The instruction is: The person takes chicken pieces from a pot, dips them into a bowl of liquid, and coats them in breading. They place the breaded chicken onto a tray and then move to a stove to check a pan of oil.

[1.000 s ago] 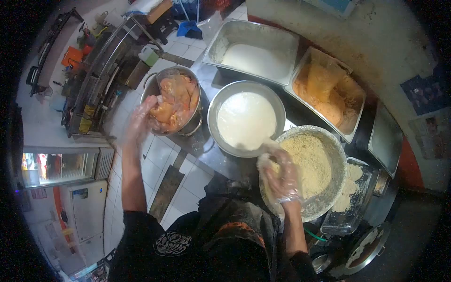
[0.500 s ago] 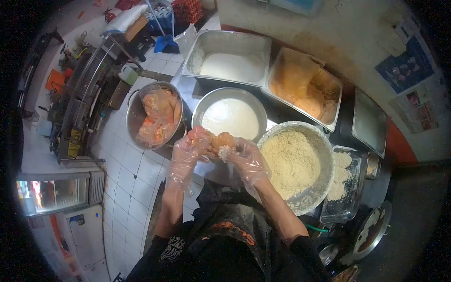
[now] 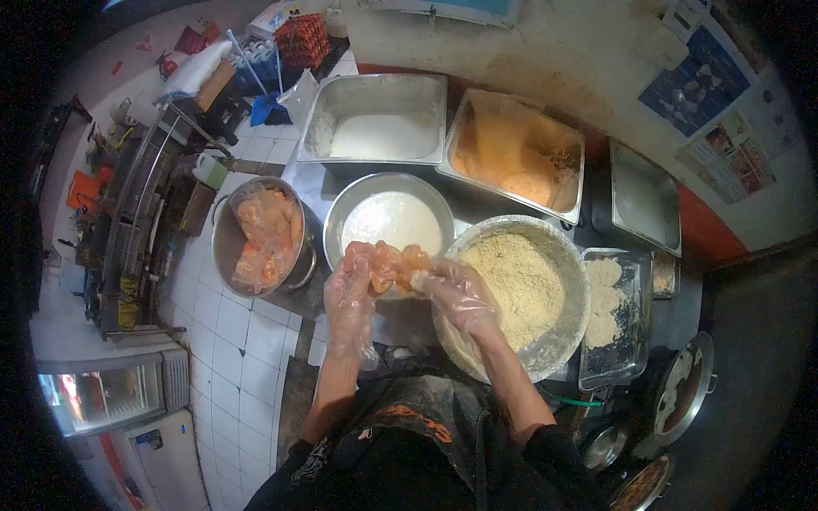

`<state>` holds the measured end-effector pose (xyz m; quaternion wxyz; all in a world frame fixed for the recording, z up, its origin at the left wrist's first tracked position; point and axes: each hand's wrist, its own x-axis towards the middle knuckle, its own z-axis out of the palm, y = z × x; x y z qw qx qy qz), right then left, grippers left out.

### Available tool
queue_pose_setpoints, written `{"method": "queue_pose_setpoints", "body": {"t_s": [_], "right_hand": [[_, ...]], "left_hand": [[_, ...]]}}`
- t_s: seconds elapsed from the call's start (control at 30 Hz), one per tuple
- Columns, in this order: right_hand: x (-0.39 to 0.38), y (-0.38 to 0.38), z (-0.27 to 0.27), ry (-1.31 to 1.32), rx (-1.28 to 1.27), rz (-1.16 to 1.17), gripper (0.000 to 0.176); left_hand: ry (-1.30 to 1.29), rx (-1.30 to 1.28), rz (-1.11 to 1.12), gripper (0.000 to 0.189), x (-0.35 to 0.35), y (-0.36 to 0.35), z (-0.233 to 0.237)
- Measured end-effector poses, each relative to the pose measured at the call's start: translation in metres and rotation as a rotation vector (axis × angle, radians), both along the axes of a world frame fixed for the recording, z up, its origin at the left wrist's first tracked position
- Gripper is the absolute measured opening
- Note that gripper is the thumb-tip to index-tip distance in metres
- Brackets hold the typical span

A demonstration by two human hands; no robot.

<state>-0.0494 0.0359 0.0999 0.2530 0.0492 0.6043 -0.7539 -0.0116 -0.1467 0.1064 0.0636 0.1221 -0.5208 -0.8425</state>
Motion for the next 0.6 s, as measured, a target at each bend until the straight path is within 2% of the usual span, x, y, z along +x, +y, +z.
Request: {"method": "queue_pose_setpoints", "body": {"t_s": [0.03, 0.07, 0.13, 0.17, 0.23, 0.37, 0.43, 0.57, 0.6], "right_hand": [[-0.002, 0.004, -0.001, 0.123, 0.174, 0.155, 0.049], [-0.003, 0.006, 0.000, 0.125, 0.172, 0.156, 0.049], [-0.004, 0.007, 0.022, 0.664, 0.606, 0.115, 0.054], [-0.006, 0.005, 0.030, 0.665, 0.606, 0.116, 0.054], [-0.012, 0.001, 0.041, 0.626, 0.452, 0.200, 0.055], [-0.034, 0.000, 0.036, 0.481, 0.442, 0.372, 0.048], [-0.042, 0.001, 0.031, 0.359, 0.496, 0.423, 0.042], [-0.050, -0.010, 0.038, 0.443, 0.532, 0.507, 0.042], [-0.053, -0.014, 0.043, 0.518, 0.652, 0.571, 0.042]], "left_hand": [[0.018, -0.193, -0.011, 0.024, -0.002, -0.005, -0.003], [0.020, -0.195, -0.010, 0.024, -0.003, -0.009, -0.004], [0.041, -0.415, -0.161, 0.024, -0.005, -0.017, 0.003], [0.041, -0.415, -0.160, 0.024, -0.008, -0.021, 0.009], [-0.026, -0.637, -0.415, 0.029, -0.017, -0.029, 0.023], [-0.118, -0.596, -0.573, 0.032, -0.033, -0.037, 0.018], [0.054, -0.712, -0.684, 0.032, -0.037, -0.041, 0.025], [-0.032, -0.748, -0.745, 0.033, -0.043, -0.046, 0.028], [-0.042, -0.702, -0.751, 0.033, -0.045, -0.047, 0.026]]}}
